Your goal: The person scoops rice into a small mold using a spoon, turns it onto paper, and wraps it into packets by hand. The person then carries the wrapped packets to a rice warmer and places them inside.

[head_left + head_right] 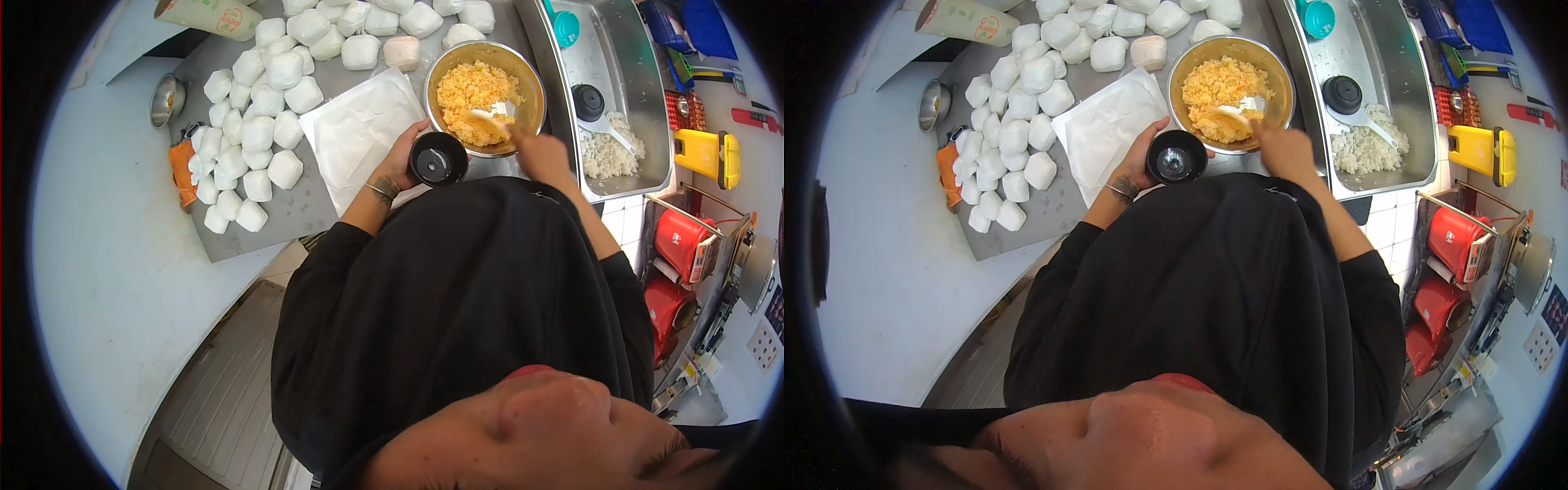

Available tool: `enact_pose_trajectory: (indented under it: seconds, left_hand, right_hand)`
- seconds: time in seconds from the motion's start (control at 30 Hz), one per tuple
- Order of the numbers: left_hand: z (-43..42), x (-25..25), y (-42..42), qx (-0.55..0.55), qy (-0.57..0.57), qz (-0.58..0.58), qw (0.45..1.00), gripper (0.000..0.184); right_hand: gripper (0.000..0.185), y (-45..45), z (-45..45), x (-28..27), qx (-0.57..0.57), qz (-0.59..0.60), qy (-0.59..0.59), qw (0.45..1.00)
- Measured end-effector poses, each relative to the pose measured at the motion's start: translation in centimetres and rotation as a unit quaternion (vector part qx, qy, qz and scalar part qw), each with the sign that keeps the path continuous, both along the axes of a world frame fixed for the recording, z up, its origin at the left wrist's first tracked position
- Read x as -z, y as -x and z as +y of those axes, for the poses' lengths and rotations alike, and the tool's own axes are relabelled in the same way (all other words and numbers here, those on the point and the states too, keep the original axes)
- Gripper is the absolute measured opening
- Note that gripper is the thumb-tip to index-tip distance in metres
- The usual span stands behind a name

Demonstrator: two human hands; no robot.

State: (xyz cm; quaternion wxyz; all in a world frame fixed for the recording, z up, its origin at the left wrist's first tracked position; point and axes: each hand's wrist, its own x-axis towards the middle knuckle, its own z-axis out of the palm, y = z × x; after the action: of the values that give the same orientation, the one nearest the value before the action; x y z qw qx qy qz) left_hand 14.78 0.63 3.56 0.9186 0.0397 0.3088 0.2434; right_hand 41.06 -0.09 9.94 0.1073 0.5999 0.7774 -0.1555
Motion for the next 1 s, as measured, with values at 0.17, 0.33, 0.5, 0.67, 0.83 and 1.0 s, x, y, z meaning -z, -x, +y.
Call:
enact_pose_trajectory:
  seconds: [0.17,0.33,0.5,0.67,0.83,1.0]
  left_hand:
    - [0.2,-1.1,0.2,0.022,-0.006,-0.011,1.000,0.074]
    - [0.2,1.6,1.3,0.020,0.002,0.056,0.998,0.071]
    - [0.8,1.0,1.5,-0.063,-0.020,0.093,0.993,0.048]
    - [0.9,-0.1,1.0,-0.069,-0.041,0.079,0.994,0.045]
    - [0.9,0.5,1.2,-0.067,-0.031,0.079,0.994,0.044]
    - [1.0,1.0,1.6,-0.074,-0.004,0.050,0.996,0.044]
  right_hand:
    - [0.030,-2.8,4.7,3.4,0.063,0.185,0.113,0.974]
    - [0.019,-0.6,5.8,-1.6,0.085,-0.019,-0.010,0.996]
    - [0.016,-0.8,5.7,-1.4,0.021,-0.141,-0.051,0.989]
    - [0.023,-1.3,4.2,0.8,0.124,-0.045,0.063,0.989]
    - [0.027,1.4,1.3,-0.2,0.152,0.025,0.067,0.986]
    - [0.030,2.4,-0.4,1.1,0.068,0.000,0.013,0.998]
